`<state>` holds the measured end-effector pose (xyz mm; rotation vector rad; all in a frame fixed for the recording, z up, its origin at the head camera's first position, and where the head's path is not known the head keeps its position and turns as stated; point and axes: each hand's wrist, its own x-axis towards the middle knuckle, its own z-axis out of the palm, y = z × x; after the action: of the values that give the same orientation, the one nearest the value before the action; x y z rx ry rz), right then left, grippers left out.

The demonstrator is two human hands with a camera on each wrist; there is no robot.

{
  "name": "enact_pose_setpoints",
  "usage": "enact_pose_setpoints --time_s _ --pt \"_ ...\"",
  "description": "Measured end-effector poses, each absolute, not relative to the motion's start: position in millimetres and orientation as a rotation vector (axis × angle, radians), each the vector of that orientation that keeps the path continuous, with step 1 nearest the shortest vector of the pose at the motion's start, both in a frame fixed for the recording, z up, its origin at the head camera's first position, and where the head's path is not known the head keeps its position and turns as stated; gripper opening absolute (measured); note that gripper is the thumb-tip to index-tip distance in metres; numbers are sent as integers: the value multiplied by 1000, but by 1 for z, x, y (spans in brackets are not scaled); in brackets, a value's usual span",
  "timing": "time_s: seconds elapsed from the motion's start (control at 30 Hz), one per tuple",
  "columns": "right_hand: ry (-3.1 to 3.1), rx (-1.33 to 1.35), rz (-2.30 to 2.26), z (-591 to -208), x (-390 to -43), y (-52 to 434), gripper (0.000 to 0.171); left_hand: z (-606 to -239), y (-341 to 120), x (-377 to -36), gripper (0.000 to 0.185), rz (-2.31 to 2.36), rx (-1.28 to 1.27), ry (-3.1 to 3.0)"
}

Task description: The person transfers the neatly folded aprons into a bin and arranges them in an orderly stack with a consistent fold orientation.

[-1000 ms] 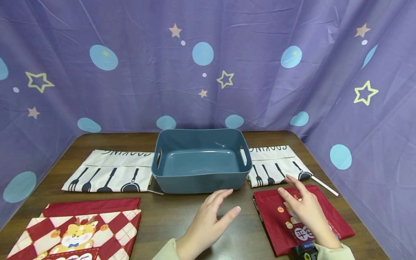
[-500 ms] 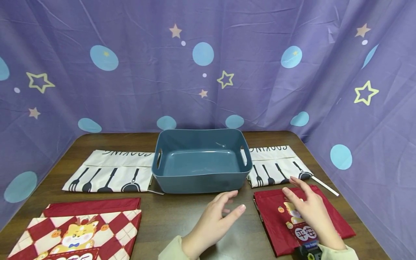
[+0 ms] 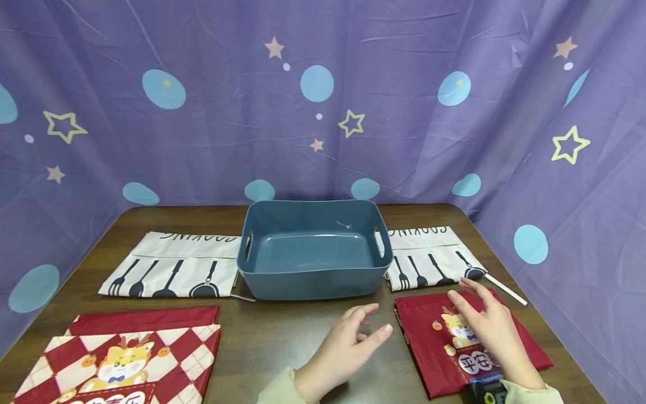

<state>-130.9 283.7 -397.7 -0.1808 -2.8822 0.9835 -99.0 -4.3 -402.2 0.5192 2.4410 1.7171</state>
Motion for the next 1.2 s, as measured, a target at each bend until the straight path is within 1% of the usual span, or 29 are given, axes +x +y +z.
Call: enact_pose_setpoints --time_s 0.3,0.63,0.93,1.2 --pt "-2878 -250 1032 -403 -131 293 71 -407 0 -97 55 1682 539 2418" --pt "-2827 -242 986 -409 -126 301 67 -409 5 -96 62 1580 473 2430" --pt "-2882 -324 947 -411 -127 309 74 -412 8 -101 59 1620 385 2380" --pt "-2948 -403 932 -415 -126 318 82 -414 12 -102 62 1603 390 2342"
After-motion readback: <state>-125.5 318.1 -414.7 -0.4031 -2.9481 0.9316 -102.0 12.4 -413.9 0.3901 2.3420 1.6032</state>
